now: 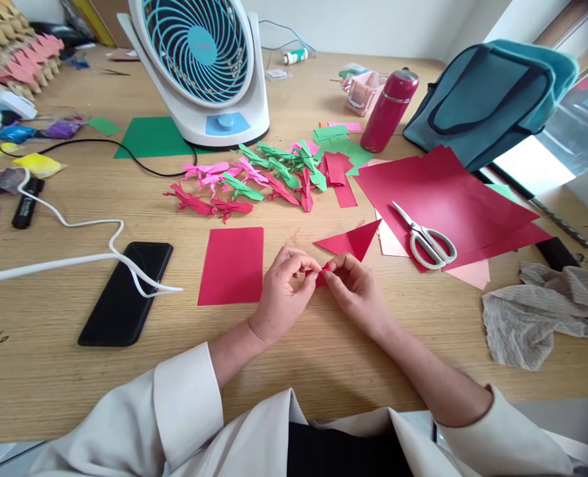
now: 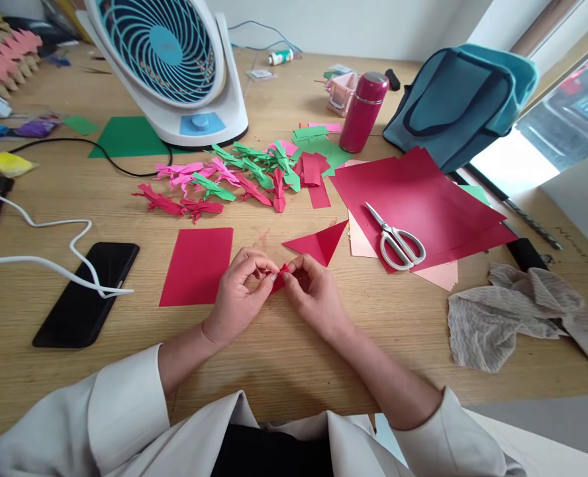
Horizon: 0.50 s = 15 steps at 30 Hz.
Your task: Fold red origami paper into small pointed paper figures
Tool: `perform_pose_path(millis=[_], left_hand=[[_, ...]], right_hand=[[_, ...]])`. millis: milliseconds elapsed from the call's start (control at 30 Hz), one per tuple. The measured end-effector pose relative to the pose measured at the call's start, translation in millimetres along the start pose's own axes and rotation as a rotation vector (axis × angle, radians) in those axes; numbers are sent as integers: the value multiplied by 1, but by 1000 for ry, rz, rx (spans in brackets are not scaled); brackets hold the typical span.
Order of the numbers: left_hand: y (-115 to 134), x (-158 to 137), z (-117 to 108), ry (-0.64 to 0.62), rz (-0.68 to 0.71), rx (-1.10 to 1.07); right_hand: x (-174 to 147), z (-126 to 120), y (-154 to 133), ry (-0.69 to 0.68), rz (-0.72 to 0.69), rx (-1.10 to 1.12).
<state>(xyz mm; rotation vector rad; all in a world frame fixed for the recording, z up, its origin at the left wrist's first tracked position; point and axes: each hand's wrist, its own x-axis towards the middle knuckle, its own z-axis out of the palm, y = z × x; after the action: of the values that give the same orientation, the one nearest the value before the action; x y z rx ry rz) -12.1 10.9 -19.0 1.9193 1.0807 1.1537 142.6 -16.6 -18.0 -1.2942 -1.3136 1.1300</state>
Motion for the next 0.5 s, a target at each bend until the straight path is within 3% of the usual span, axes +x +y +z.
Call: perform_pose_path(millis=[267, 500], left_hand=[[4, -1, -1, 16, 85, 18], [3, 0, -1, 12, -8, -17]], right_hand=[[-3, -1, 4, 49, -14, -76], [-5, 0, -4, 37, -34, -127]])
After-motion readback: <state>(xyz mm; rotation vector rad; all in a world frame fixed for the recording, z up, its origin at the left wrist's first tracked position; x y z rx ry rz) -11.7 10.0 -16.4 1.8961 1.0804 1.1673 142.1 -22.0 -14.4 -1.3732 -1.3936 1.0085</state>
